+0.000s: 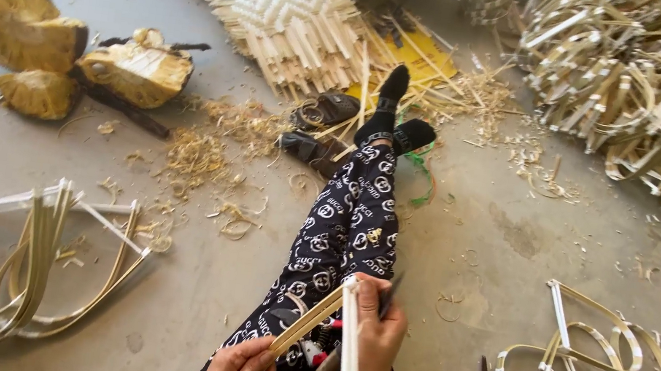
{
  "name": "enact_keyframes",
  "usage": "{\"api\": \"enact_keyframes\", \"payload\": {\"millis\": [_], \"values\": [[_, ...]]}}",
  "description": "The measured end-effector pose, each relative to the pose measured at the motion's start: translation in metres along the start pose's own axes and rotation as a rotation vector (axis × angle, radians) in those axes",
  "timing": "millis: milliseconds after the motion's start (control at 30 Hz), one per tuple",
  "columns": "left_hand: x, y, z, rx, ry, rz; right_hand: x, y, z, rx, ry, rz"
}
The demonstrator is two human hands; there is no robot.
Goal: Assembling and securing light-colored wood or bamboo strips to form curved structural components for furniture or crafts using wire and pliers.
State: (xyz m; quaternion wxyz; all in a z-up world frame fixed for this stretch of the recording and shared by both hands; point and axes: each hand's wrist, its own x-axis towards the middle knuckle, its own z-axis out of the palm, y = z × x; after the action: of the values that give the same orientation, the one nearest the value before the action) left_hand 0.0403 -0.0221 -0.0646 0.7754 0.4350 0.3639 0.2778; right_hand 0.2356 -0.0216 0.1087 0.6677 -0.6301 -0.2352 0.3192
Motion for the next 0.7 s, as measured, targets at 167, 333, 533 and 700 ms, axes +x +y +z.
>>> {"api": "enact_keyframes", "payload": {"millis": [167,333,533,700], "values": [[0.069,-0.130,-0.033,0.610,0.430,1.276,0.014,0.029,-0.005,0.040,-0.040,-0.145],[0.159,-0.269,-0.090,-0.080,-0.035,0.339,0.025,0.016,-0.001,0.209,-0.103,-0.144],[0.140,-0.070,-0.019,-0.155,-0.100,0.111,0.023,0.029,0.004,0.088,-0.200,-0.153],[0.145,-0.013,0.055,-0.263,0.093,0.383,0.040,0.040,-0.001,0.100,-0.168,-0.203]]}}
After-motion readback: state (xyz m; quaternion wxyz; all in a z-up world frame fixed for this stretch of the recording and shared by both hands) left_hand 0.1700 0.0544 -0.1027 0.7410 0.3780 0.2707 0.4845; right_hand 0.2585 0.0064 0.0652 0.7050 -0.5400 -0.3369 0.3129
